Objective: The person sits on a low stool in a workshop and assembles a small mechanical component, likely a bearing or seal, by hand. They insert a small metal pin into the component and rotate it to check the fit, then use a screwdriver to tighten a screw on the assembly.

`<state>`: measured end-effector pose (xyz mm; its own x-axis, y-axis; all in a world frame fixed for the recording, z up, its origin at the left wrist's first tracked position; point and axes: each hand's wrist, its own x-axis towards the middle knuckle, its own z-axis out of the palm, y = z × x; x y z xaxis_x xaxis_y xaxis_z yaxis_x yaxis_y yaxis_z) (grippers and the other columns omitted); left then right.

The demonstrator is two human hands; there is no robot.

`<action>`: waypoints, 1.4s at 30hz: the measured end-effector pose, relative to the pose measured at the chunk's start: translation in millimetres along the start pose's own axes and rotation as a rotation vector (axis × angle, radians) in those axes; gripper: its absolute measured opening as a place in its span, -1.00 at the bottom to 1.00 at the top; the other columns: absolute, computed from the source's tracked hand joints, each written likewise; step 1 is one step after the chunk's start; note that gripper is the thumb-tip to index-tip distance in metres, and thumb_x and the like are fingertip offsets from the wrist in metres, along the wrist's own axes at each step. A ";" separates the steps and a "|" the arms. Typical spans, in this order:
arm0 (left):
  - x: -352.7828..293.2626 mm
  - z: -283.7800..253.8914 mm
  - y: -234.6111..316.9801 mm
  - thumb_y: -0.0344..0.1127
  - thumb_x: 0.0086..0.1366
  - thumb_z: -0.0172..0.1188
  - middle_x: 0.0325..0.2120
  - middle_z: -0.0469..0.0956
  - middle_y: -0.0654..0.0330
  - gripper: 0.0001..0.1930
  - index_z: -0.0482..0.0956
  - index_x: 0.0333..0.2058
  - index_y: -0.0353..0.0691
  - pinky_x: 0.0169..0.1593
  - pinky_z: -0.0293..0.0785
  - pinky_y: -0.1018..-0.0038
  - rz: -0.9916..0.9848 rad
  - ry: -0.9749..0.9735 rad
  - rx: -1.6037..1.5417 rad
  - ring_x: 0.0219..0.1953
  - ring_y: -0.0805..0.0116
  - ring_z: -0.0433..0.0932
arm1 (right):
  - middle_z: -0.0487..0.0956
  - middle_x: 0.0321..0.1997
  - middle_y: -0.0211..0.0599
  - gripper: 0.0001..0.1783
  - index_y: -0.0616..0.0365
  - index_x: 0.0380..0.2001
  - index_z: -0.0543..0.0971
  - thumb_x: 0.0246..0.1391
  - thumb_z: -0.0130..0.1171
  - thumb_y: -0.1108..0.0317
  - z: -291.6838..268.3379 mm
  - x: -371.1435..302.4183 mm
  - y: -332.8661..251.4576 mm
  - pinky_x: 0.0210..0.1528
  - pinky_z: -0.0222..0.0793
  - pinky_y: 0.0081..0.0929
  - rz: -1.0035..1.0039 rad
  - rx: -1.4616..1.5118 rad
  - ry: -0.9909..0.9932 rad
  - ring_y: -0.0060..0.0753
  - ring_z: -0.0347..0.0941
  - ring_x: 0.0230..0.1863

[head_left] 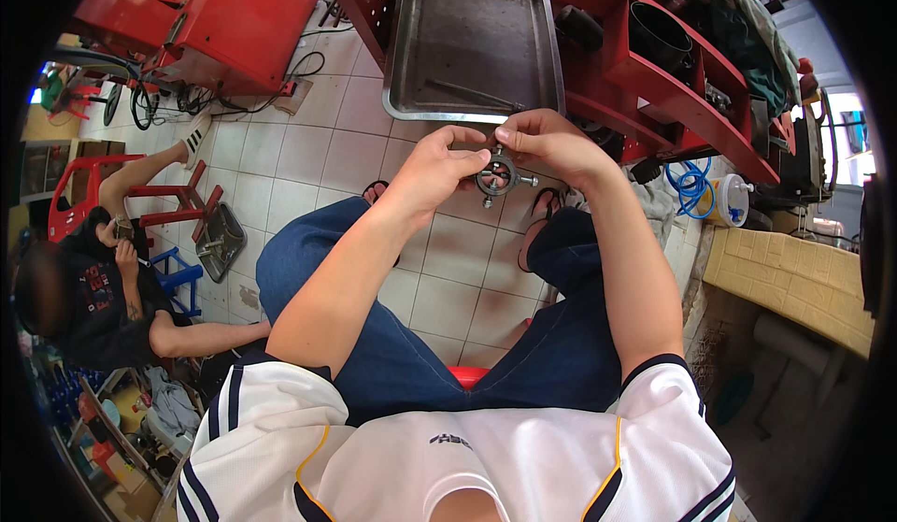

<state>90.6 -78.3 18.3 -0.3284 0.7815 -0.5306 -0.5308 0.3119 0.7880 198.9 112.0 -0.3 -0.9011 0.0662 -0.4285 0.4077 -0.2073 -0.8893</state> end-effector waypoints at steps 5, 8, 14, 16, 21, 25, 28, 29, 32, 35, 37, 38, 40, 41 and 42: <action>1.5 1.4 -2.6 -0.28 0.38 0.20 -0.24 0.66 0.15 -0.58 0.34 0.12 -0.32 -0.05 0.43 0.48 -0.007 0.000 0.020 -0.21 0.46 0.64 | 0.50 -0.51 -0.59 -0.57 0.14 -0.39 0.63 0.21 0.28 -0.05 0.2 9.8 7.5 -0.33 0.28 -0.63 0.109 -0.217 0.106 -0.69 0.33 -0.43; 2.8 -1.1 -4.9 -0.28 0.38 0.20 -0.25 0.66 0.15 -0.58 0.34 0.11 -0.32 -0.05 0.43 0.48 0.003 0.001 0.008 -0.21 0.46 0.64 | 0.48 -0.53 -0.59 -0.55 0.13 -0.42 0.62 0.19 0.29 -0.08 6.6 5.2 3.5 -0.36 0.26 -0.63 0.064 -0.137 0.136 -0.69 0.31 -0.46; 3.3 -3.4 -2.4 -0.28 0.38 0.20 -0.26 0.66 0.16 -0.59 0.35 0.10 -0.32 -0.06 0.43 0.49 0.008 -0.012 0.029 -0.21 0.47 0.64 | 0.45 -0.57 -0.59 -0.55 0.12 -0.47 0.60 0.20 0.30 -0.07 3.9 -4.7 0.3 -0.43 0.19 -0.62 -0.047 -0.033 0.039 -0.70 0.27 -0.50; 3.5 -2.0 -3.1 -0.28 0.38 0.20 -0.26 0.66 0.16 -0.60 0.35 0.10 -0.32 -0.06 0.43 0.49 0.013 -0.012 0.027 -0.21 0.46 0.64 | 0.46 -0.57 -0.58 -0.55 0.11 -0.49 0.59 0.20 0.30 -0.06 -0.9 0.7 4.2 -0.45 0.15 -0.61 -0.027 -0.128 0.023 -0.70 0.27 -0.51; 5.3 -3.3 -4.5 -0.28 0.38 0.20 -0.26 0.67 0.16 -0.60 0.35 0.10 -0.31 -0.07 0.42 0.50 0.007 0.006 0.029 -0.21 0.46 0.64 | 0.46 -0.57 -0.56 -0.55 0.08 -0.53 0.54 0.18 0.32 -0.06 2.8 9.2 10.6 -0.46 0.12 -0.60 0.044 -0.157 0.115 -0.71 0.27 -0.51; 2.5 -5.7 -0.7 -0.28 0.38 0.20 -0.27 0.67 0.15 -0.59 0.34 0.10 -0.31 -0.08 0.41 0.47 0.018 0.016 0.022 -0.20 0.45 0.63 | 0.48 -0.55 -0.55 -0.55 0.10 -0.49 0.54 0.17 0.33 -0.07 7.3 4.2 5.1 -0.45 0.16 -0.62 -0.046 -0.003 0.144 -0.70 0.29 -0.50; 1.0 -4.0 1.3 -0.28 0.38 0.20 -0.27 0.67 0.15 -0.59 0.34 0.10 -0.31 -0.08 0.41 0.46 0.027 0.010 0.009 -0.21 0.45 0.63 | 0.51 -0.52 -0.53 -0.56 0.10 -0.46 0.54 0.14 0.36 -0.06 10.5 -2.6 -2.1 -0.42 0.19 -0.65 -0.087 0.027 0.117 -0.70 0.31 -0.47; 1.1 -3.3 1.6 -0.28 0.37 0.20 -0.27 0.67 0.15 -0.59 0.34 0.10 -0.31 -0.08 0.41 0.46 0.029 0.006 0.006 -0.21 0.45 0.63 | 0.51 -0.51 -0.53 -0.57 0.10 -0.46 0.55 0.14 0.36 -0.05 7.7 -0.9 0.0 -0.42 0.19 -0.66 -0.073 -0.017 0.106 -0.70 0.31 -0.46; 2.6 -3.7 -0.5 -0.27 0.37 0.21 -0.28 0.68 0.15 -0.58 0.34 0.10 -0.31 -0.08 0.41 0.48 0.019 -0.001 0.026 -0.22 0.47 0.64 | 0.51 -0.48 -0.52 -0.59 0.10 -0.46 0.55 0.16 0.36 -0.01 0.8 6.6 6.4 -0.40 0.19 -0.67 0.000 -0.132 0.098 -0.70 0.31 -0.44; 3.7 -4.4 -3.3 -0.27 0.37 0.21 -0.28 0.68 0.15 -0.58 0.35 0.11 -0.31 -0.09 0.41 0.50 0.019 -0.009 0.029 -0.22 0.48 0.64 | 0.50 -0.48 -0.53 -0.61 0.11 -0.45 0.56 0.18 0.34 0.00 4.7 10.1 7.5 -0.41 0.19 -0.66 0.063 -0.160 0.140 -0.70 0.30 -0.46; 3.1 -3.9 -3.0 -0.27 0.37 0.21 -0.28 0.68 0.16 -0.58 0.35 0.10 -0.30 -0.10 0.41 0.51 0.017 -0.008 0.015 -0.22 0.48 0.64 | 0.49 -0.50 -0.54 -0.60 0.11 -0.45 0.56 0.17 0.34 -0.01 7.9 9.1 7.4 -0.43 0.18 -0.65 0.011 -0.102 0.154 -0.70 0.29 -0.48; 2.9 -3.5 -2.5 -0.27 0.37 0.21 -0.28 0.68 0.16 -0.58 0.35 0.10 -0.30 -0.11 0.40 0.52 0.016 -0.009 0.007 -0.23 0.48 0.64 | 0.49 -0.50 -0.55 -0.58 0.10 -0.45 0.56 0.16 0.34 -0.04 7.1 7.5 6.8 -0.43 0.19 -0.65 -0.020 -0.063 0.120 -0.70 0.28 -0.49; 2.7 -3.0 -1.2 -0.27 0.37 0.21 -0.27 0.67 0.16 -0.59 0.36 0.10 -0.30 -0.10 0.41 0.52 0.012 0.003 0.016 -0.23 0.49 0.64 | 0.49 -0.51 -0.55 -0.55 0.10 -0.46 0.56 0.14 0.35 -0.08 3.8 3.4 5.5 -0.43 0.19 -0.65 -0.081 0.016 0.050 -0.70 0.27 -0.50; 2.6 -2.8 -0.5 -0.27 0.37 0.21 -0.27 0.67 0.17 -0.59 0.36 0.10 -0.30 -0.10 0.41 0.52 0.010 0.009 0.021 -0.23 0.49 0.64 | 0.48 -0.52 -0.55 -0.54 0.10 -0.46 0.56 0.15 0.34 -0.09 3.5 2.4 5.4 -0.44 0.19 -0.64 -0.089 -0.030 0.054 -0.70 0.27 -0.50; 2.1 -2.4 0.2 -0.27 0.37 0.21 -0.27 0.67 0.17 -0.58 0.36 0.10 -0.30 -0.11 0.41 0.52 0.011 0.004 0.018 -0.23 0.49 0.64 | 0.48 -0.53 -0.55 -0.54 0.11 -0.47 0.56 0.15 0.33 -0.09 3.4 1.4 5.4 -0.45 0.18 -0.63 -0.096 -0.077 0.058 -0.70 0.26 -0.51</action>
<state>87.9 -77.8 16.6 -0.3378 0.7826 -0.5229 -0.5129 0.3128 0.7995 199.4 107.7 -5.2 -0.9275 0.1388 -0.3471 0.3319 -0.1217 -0.9354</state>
